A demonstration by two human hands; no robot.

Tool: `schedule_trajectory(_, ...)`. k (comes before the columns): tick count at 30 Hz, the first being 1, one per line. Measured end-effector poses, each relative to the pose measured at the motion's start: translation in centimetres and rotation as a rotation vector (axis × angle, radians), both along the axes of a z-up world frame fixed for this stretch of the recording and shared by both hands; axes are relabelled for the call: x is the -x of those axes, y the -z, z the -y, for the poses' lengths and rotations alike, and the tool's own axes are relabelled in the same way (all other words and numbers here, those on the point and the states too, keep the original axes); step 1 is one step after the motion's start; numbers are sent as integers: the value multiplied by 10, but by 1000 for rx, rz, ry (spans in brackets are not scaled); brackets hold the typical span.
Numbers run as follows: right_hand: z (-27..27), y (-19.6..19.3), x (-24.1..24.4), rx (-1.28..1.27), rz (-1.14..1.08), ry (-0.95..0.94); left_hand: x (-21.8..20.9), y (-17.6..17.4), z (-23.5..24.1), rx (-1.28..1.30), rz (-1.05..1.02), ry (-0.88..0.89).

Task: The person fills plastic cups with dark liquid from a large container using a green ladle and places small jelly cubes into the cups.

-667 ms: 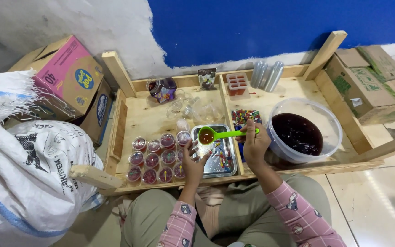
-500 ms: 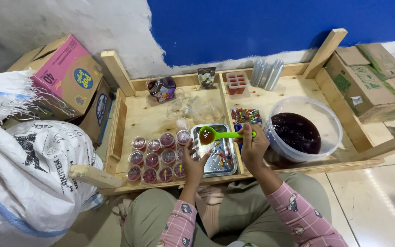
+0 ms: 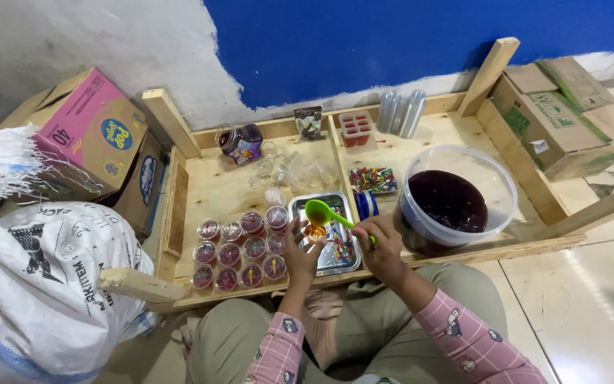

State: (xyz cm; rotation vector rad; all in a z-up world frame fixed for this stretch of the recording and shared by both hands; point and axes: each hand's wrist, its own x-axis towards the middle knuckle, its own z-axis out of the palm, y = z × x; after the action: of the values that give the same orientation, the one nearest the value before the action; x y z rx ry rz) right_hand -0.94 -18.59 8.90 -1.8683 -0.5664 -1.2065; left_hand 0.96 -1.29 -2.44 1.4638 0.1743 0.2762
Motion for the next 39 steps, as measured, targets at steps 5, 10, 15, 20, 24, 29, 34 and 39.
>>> schedule_trajectory(5, 14, 3, 14, 141, 12, -87, -4, -7, 10, 4, -9, 45)
schedule_trajectory(10, 35, 13, 20, 206, 58, -78, -1, -40, 29, -23, -6, 88)
schedule_trajectory(15, 53, -6, 21, -135, -89, 92, -8, -47, 57, -65, -46, 112)
schedule_trajectory(20, 89, -11, 14, -511, -263, 105, -12, -43, 84, -25, 34, 185)
schedule_trajectory(24, 136, 4, 2, -775, -308, 123, -16, -49, 105, -31, 65, 234)
schedule_trajectory(29, 168, -18, 6, -654, -230, 211, -12, -70, 131, -87, 34, 277)
schedule_trajectory(34, 199, 11, -6, -342, -166, 375, -9, -73, 150, -156, 1, 315)
schedule_trajectory(39, 215, 42, -12, -65, -262, 561, -5, -78, 160, -135, -68, 307)
